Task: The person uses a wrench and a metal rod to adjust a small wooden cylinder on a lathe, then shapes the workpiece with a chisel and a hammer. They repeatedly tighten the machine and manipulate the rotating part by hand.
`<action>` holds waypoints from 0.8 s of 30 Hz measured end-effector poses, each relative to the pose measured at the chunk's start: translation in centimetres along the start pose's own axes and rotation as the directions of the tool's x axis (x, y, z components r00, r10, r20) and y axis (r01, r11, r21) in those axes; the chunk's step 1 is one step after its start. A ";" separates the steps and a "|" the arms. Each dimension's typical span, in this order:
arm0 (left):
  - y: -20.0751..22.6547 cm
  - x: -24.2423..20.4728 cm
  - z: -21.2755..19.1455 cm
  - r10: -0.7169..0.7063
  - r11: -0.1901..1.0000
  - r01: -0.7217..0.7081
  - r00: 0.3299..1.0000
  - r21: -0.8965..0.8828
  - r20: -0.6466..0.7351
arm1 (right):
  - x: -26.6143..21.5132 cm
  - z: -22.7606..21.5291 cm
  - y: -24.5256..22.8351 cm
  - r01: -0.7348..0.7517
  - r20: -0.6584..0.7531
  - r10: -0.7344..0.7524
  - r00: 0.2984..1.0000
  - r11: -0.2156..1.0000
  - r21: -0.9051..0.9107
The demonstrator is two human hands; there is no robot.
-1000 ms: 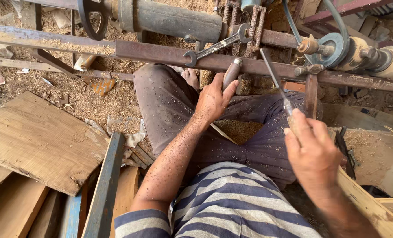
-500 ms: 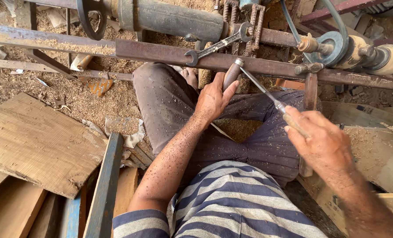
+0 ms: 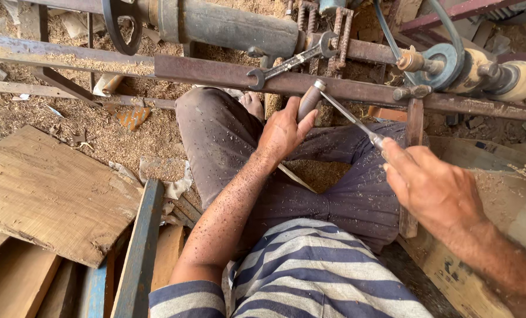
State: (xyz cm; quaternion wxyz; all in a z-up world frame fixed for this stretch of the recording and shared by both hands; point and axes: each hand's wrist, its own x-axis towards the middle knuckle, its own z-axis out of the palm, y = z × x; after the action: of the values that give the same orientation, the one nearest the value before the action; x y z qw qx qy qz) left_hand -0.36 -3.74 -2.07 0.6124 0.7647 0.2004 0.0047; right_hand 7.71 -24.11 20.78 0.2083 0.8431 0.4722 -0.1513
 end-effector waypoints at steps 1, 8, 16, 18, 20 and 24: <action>-0.2 0.0 0.0 -0.015 0.998 0.016 1.000 -0.058 0.012 | 0.1 -0.4 0.0 -0.185 0.105 0.165 0.981 0.958 0.219; -0.5 0.6 -1.0 -0.120 0.890 0.188 0.975 -0.415 0.185 | -0.7 -0.8 0.5 -0.202 -0.100 0.516 0.851 0.497 0.844; -0.5 0.2 -0.9 -0.053 0.852 0.137 0.983 -0.505 0.177 | -1.5 0.5 0.5 -0.180 -0.084 0.261 0.962 0.830 0.528; -0.6 0.2 -0.7 -0.086 0.863 0.166 0.979 -0.477 0.185 | -1.5 0.1 0.1 -0.107 -0.159 0.202 0.966 0.878 0.466; -0.7 0.2 -0.6 -0.086 0.862 0.170 0.977 -0.478 0.193 | -1.2 -0.2 -0.3 -0.148 -0.104 0.230 0.968 0.850 0.505; -0.8 0.3 -0.4 -0.078 0.862 0.156 0.981 -0.482 0.176 | -0.5 -0.6 -0.4 -0.131 -0.084 0.204 0.975 0.844 0.520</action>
State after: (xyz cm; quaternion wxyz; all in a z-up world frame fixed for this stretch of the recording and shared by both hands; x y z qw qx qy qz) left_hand -0.43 -3.15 -2.77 0.7999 0.5674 0.1917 -0.0393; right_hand 7.15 -23.98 21.44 -0.0428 0.9143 0.3527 -0.1945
